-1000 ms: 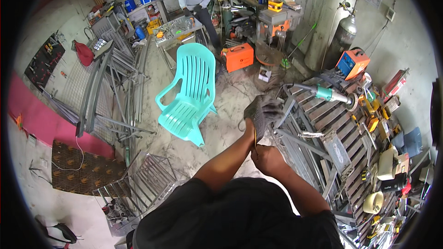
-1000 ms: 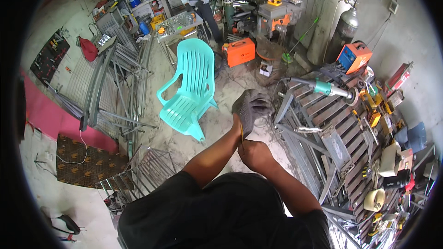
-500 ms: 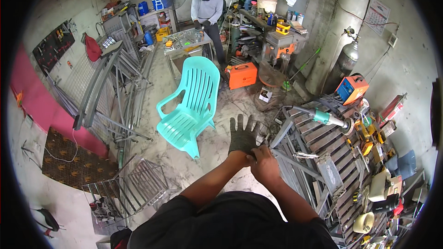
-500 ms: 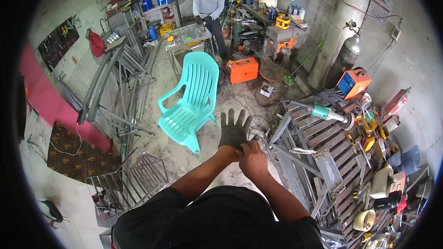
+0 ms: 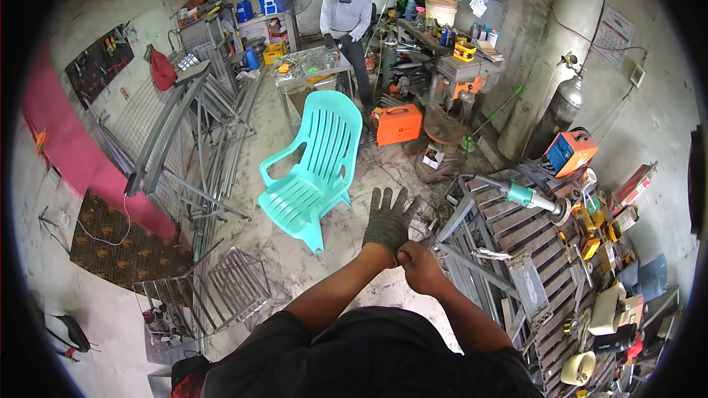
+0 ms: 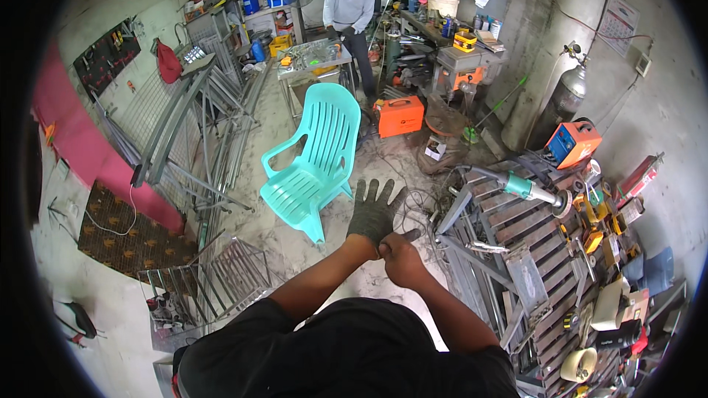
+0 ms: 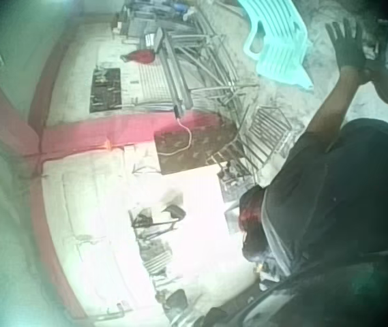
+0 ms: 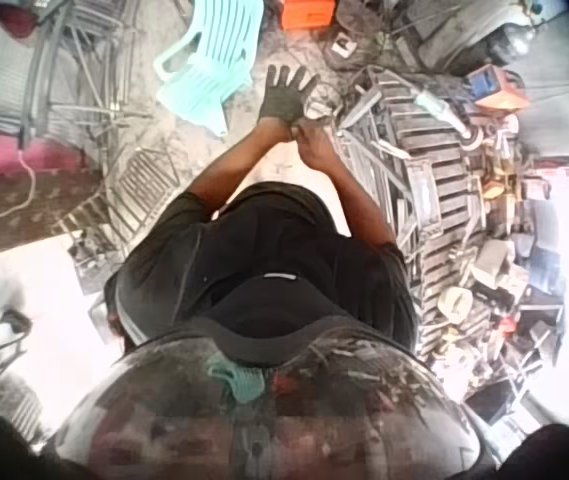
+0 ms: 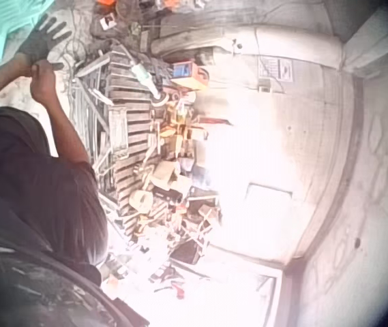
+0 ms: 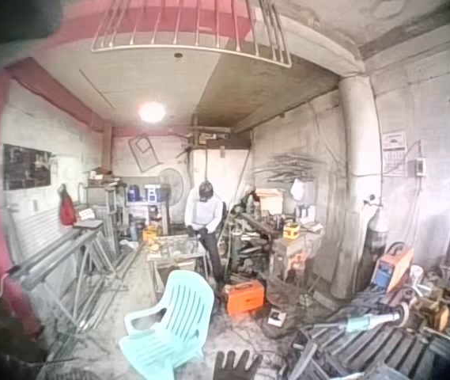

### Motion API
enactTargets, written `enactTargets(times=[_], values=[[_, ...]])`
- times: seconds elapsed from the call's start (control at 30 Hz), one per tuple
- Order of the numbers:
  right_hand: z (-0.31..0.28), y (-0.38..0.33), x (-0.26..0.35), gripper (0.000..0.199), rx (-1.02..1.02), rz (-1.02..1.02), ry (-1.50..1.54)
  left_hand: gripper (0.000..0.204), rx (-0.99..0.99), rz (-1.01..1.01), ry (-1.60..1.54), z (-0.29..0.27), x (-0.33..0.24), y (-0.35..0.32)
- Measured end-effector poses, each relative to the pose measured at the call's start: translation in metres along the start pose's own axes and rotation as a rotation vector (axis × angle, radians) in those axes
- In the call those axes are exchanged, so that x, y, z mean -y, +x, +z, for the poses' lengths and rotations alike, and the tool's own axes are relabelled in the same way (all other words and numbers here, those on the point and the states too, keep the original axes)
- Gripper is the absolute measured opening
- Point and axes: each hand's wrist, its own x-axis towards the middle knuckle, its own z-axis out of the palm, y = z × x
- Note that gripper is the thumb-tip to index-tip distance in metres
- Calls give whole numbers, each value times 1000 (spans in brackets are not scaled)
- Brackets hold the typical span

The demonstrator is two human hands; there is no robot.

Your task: Welding small metal rods to a base plate to create a frame or grid.

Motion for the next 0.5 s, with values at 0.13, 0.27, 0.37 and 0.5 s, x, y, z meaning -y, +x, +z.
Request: enactTargets(times=[0.13,0.27,0.37,0.5], values=[[4,1,6,18,-64,-112,-93,89,123,-73,-80,11,-3,10],[-6,3,20,29,126,-20,-299,97,115,44,169,51,-3,15],[-12,-2,3,28,195,-68,-340,97,164,99,152,47,-12,-3],[-20,-6,-13,18,26,-171,-457,109,83,5,65,24,-14,-13]])
